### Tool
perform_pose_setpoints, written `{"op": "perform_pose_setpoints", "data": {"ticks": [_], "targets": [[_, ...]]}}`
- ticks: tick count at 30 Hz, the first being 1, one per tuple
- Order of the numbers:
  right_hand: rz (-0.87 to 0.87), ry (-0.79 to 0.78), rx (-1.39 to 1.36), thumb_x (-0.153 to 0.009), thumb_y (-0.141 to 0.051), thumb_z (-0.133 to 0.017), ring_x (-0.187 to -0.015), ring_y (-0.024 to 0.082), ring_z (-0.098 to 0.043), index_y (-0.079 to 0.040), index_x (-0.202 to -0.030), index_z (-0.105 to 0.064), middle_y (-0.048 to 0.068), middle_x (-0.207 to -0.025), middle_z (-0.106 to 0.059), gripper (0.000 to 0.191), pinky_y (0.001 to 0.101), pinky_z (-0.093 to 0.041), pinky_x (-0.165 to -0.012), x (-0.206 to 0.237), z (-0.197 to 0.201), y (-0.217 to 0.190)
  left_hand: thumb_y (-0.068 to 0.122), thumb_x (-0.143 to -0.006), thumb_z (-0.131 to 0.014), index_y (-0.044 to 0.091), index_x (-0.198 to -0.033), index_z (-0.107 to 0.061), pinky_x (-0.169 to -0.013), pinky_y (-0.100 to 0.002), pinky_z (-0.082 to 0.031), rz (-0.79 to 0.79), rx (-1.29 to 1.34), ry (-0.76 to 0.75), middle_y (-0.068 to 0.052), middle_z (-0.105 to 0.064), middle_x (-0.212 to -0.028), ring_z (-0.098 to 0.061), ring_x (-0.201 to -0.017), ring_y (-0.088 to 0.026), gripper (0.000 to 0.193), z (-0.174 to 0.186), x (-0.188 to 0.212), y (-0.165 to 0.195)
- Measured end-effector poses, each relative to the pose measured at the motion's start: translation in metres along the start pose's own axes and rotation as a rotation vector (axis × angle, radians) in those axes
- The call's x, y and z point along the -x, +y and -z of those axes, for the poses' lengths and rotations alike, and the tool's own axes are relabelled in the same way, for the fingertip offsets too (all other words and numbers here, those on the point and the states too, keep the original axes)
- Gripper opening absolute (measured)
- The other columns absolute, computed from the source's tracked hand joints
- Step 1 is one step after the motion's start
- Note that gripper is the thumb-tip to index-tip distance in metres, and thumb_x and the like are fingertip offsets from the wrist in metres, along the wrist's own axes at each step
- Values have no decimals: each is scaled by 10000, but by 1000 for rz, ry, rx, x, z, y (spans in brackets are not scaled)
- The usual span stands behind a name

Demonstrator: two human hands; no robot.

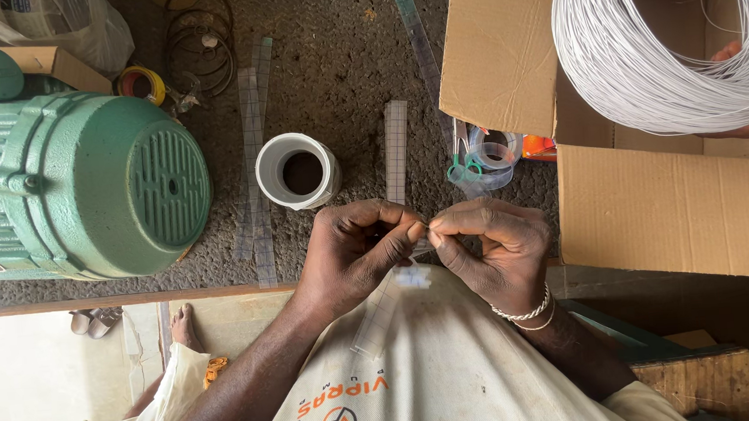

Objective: The person aligns a thin white wire onto a small rectangular solar cell strip and presses it down with fingers. The person repeats this process on multiple strips, handling each one individually on a cluttered workbench.

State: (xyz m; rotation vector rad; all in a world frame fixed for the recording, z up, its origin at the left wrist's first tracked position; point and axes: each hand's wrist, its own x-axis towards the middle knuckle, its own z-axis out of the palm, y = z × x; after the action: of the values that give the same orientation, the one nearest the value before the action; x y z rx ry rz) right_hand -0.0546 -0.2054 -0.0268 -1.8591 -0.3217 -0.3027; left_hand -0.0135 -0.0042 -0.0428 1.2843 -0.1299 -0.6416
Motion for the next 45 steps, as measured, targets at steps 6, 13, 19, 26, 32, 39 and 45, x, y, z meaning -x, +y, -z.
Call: {"op": "perform_pose_setpoints", "data": {"ticks": [6, 13, 19, 26, 32, 39, 45], "targets": [[-114, -37, -141, -929, 16, -763, -847, 98, -715, 4, -1003, -730, 101, -968, -754, 82, 222, -588, -739, 2, 2, 9, 62, -972, -719, -31, -992, -745, -694, -225, -601, -111, -121, 36, -51, -752, -883, -680, -797, -56, 98, -3, 3, 5], [-399, -202, -258, -901, -91, -788, -723, 68, -656, 29, -950, -762, 88, -887, -769, 132, 193, -508, -619, -1, 18, 20, 70, -901, -766, -4, -963, -760, -649, -234, -620, -223, -353, 45, -68, -761, -855, -731, -740, -81, 96, -4, 8, 26], [-393, -268, -346, -903, -82, -782, -808, 55, -635, 35, -966, -703, 50, -926, -713, 155, 203, -541, -720, -2, 17, 27, 71, -858, -792, 11, -944, -780, -606, -250, -592, -244, -502, 56, -74, -759, -828, -721, -686, -109, 105, -4, 8, 33], [-279, -249, -417, -861, -114, -734, -674, 47, -584, -7, -874, -677, 41, -836, -679, 122, 202, -490, -588, 6, 14, 51, 40, -913, -719, 17, -972, -754, -660, -248, -656, -300, -336, 29, -88, -744, -906, -745, -748, -113, 73, 2, 9, 16], [-406, -160, -236, -954, -166, -726, -726, 108, -637, 11, -985, -697, 53, -849, -689, 183, 258, -539, -641, -9, 5, 75, 50, -920, -696, 35, -939, -751, -775, -313, -640, -343, -513, -37, -99, -749, -921, -745, -819, -161, 60, 22, 9, 7], [93, -133, 732, -788, -191, -829, -803, 276, -662, -108, -1094, -758, 107, -945, -644, 324, 372, -535, -717, -21, -51, 105, 228, -1035, -662, 16, -990, -629, -866, -322, -554, -237, -215, -294, -106, -673, -925, -648, -899, -188, 219, 21, 16, -6], [-178, -50, -12, -889, 8, -789, -925, 158, -713, -49, -1114, -669, 50, -1018, -714, 261, 300, -582, -821, 7, -41, 106, 343, -1074, -537, 33, -988, -695, -787, -295, -604, 123, -10, -400, -35, -724, -846, -710, -806, -115, 358, 28, 19, -16]]}}
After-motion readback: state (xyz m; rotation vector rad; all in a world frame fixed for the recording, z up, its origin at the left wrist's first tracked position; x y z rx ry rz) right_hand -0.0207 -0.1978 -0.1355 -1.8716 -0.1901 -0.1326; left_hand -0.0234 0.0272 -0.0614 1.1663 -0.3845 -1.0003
